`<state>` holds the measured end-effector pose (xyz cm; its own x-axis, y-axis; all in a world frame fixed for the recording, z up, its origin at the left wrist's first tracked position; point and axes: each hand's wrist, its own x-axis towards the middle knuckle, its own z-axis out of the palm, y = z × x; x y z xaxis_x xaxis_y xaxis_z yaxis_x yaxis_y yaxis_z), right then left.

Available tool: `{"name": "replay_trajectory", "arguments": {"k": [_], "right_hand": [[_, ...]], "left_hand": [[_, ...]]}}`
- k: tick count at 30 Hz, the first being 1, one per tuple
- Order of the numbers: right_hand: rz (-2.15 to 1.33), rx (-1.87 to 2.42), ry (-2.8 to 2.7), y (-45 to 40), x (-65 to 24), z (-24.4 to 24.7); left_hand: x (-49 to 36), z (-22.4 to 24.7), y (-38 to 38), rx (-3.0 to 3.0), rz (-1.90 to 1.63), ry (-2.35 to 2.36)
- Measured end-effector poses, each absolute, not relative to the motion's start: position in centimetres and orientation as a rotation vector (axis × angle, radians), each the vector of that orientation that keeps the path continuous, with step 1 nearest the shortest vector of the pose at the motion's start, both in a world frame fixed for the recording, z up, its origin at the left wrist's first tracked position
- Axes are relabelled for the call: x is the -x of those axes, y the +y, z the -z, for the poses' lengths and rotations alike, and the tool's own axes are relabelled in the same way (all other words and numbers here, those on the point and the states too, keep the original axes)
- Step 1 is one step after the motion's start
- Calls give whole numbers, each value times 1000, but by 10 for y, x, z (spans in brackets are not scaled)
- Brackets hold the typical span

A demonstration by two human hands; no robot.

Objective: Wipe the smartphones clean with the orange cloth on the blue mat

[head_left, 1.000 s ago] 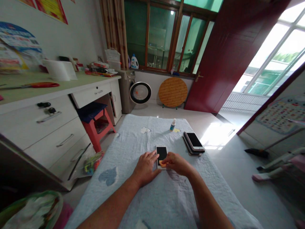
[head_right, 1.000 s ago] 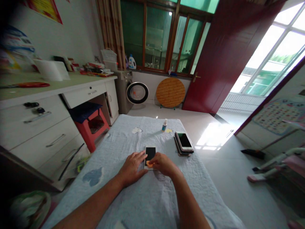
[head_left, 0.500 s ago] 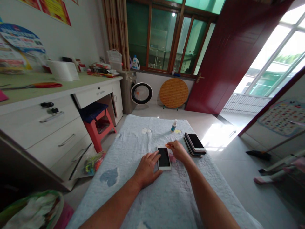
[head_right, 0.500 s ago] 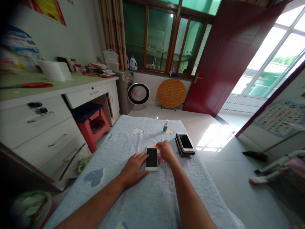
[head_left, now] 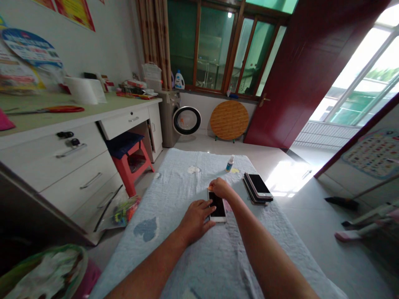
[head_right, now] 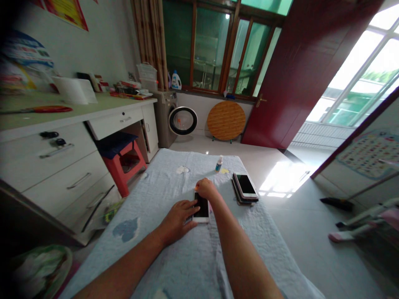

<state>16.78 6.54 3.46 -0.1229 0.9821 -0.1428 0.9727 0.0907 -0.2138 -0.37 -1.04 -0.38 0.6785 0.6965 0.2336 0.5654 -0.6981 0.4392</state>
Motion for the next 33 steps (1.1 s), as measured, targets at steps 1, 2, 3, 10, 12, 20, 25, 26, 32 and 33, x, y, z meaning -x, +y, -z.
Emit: {"name": "replay_trajectory", "arguments": {"k": [1, 2, 3, 10, 12, 20, 25, 26, 32, 33], "right_hand": [[-404, 2048, -2310, 67, -164, -35], [-407, 2043, -2325, 68, -160, -36], [-409, 2039, -2336, 70, -158, -36], [-429, 2084, -2346, 79, -163, -33], [-433, 2109, -2326, 79, -171, -33], [-481, 2167, -2147, 61, -210, -32], [-502, 2131, -1992, 38, -212, -25], [-503, 2125, -1963, 33, -211, -24], [-539, 2093, -1871, 0, -204, -15], [-537, 2085, -1869, -5, -204, -14]], "left_hand": [[4, 6, -10, -2565, -572, 997], [4, 8, -10, -2568, -588, 998], [4, 9, -9, -2572, -599, 998], [3, 4, -12, -2542, -577, 1068], [3, 2, -13, -2532, -561, 1083], [3, -3, -14, -2533, -540, 1078], [4, -1, -13, -2558, -527, 1038], [4, -1, -13, -2563, -529, 1028], [2, 2, -11, -2578, -524, 986], [2, 2, -11, -2580, -532, 990]]}}
